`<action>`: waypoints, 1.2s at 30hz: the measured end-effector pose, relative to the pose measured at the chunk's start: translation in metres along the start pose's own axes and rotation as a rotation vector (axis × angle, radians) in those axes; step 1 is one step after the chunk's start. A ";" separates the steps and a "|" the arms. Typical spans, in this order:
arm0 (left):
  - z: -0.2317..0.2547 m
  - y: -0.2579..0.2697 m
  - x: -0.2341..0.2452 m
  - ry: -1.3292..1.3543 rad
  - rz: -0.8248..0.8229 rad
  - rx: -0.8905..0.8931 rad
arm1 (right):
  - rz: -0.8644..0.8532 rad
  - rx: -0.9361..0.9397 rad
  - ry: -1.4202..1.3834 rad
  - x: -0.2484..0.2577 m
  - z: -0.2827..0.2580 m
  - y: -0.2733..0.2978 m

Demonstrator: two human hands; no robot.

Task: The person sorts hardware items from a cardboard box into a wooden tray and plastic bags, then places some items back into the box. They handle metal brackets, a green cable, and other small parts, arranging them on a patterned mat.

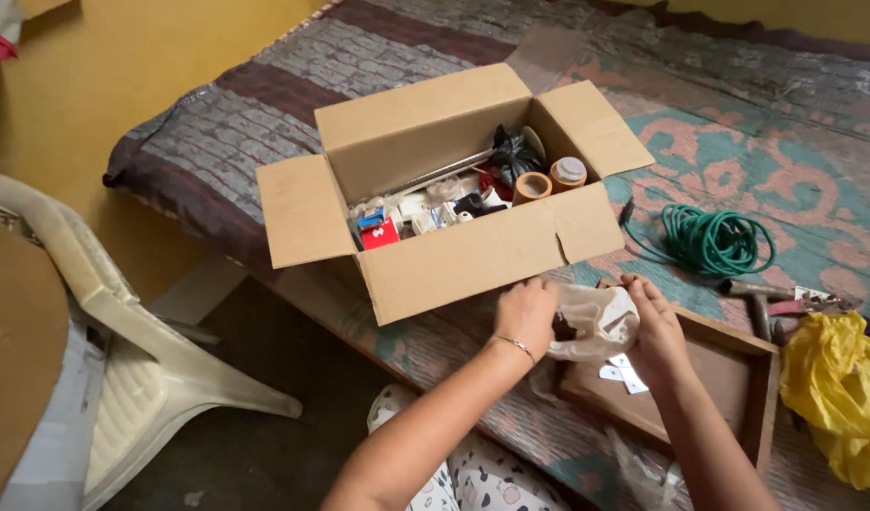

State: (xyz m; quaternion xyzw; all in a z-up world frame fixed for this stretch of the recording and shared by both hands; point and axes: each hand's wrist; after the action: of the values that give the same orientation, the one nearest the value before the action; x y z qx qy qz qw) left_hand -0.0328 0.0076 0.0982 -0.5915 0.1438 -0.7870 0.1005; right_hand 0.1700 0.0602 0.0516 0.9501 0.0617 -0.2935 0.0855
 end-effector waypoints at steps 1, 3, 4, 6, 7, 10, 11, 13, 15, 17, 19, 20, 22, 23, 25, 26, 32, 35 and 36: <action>-0.006 -0.002 -0.002 0.031 -0.060 0.005 | -0.042 0.025 -0.030 -0.001 -0.001 0.000; -0.012 -0.004 -0.004 0.073 -0.085 -0.013 | 0.046 -0.001 0.020 -0.003 -0.004 -0.003; -0.014 -0.004 -0.002 0.083 -0.050 -0.036 | 0.091 -0.016 0.046 -0.004 -0.006 -0.003; -0.014 -0.003 0.005 0.127 -0.020 -0.061 | 0.129 -0.014 0.054 -0.005 -0.011 -0.004; -0.012 -0.003 0.010 0.160 -0.028 -0.066 | 0.150 -0.013 0.058 -0.006 -0.012 -0.003; -0.012 0.000 0.027 0.291 -0.055 -0.105 | 0.138 0.257 0.267 -0.012 -0.017 -0.001; -0.012 0.002 0.031 0.342 -0.066 -0.123 | 0.132 0.402 0.360 -0.015 -0.018 0.003; -0.011 0.006 0.034 0.363 -0.087 -0.088 | 0.115 0.696 0.545 -0.022 -0.021 0.013; -0.008 0.007 0.029 0.361 -0.080 -0.055 | -0.024 0.803 0.577 -0.033 -0.022 0.022; -0.005 0.004 0.020 0.336 -0.045 -0.016 | -0.185 0.709 0.618 -0.043 -0.024 0.030; -0.007 -0.001 0.012 0.306 -0.075 -0.013 | -0.366 0.411 0.658 -0.051 -0.023 0.036; -0.009 -0.002 0.010 0.289 -0.089 -0.011 | -0.364 0.412 0.820 -0.054 -0.022 0.040; -0.014 -0.001 0.006 0.230 -0.058 -0.041 | -0.359 0.408 1.147 -0.057 -0.022 0.042; -0.015 -0.001 0.006 0.201 -0.043 -0.054 | -0.359 0.433 1.243 -0.056 -0.022 0.044; -0.017 0.003 0.005 0.177 -0.027 -0.088 | -0.355 0.479 1.433 -0.055 -0.022 0.048; -0.016 0.006 0.005 0.164 -0.021 -0.105 | -0.334 0.444 1.500 -0.055 -0.023 0.050; -0.011 0.009 0.006 0.172 0.005 -0.130 | -0.113 0.101 1.737 -0.067 -0.032 0.050; -0.022 0.009 0.008 0.230 -0.037 -0.182 | -0.133 0.334 1.664 -0.064 -0.041 0.052; -0.026 0.008 0.009 0.230 -0.071 -0.180 | -0.114 0.344 1.646 -0.061 -0.043 0.052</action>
State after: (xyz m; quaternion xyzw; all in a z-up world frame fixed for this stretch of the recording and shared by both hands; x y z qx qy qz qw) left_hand -0.0601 0.0001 0.0964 -0.5089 0.2033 -0.8365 0.0018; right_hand 0.1520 0.0133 0.1279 0.8562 0.1065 0.4835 -0.1477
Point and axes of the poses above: each hand's wrist, its own y-axis away from the middle knuckle, its own x-axis out of the back of the hand, z = x × y, and after that the axes turned 5 degrees about z, right-handed
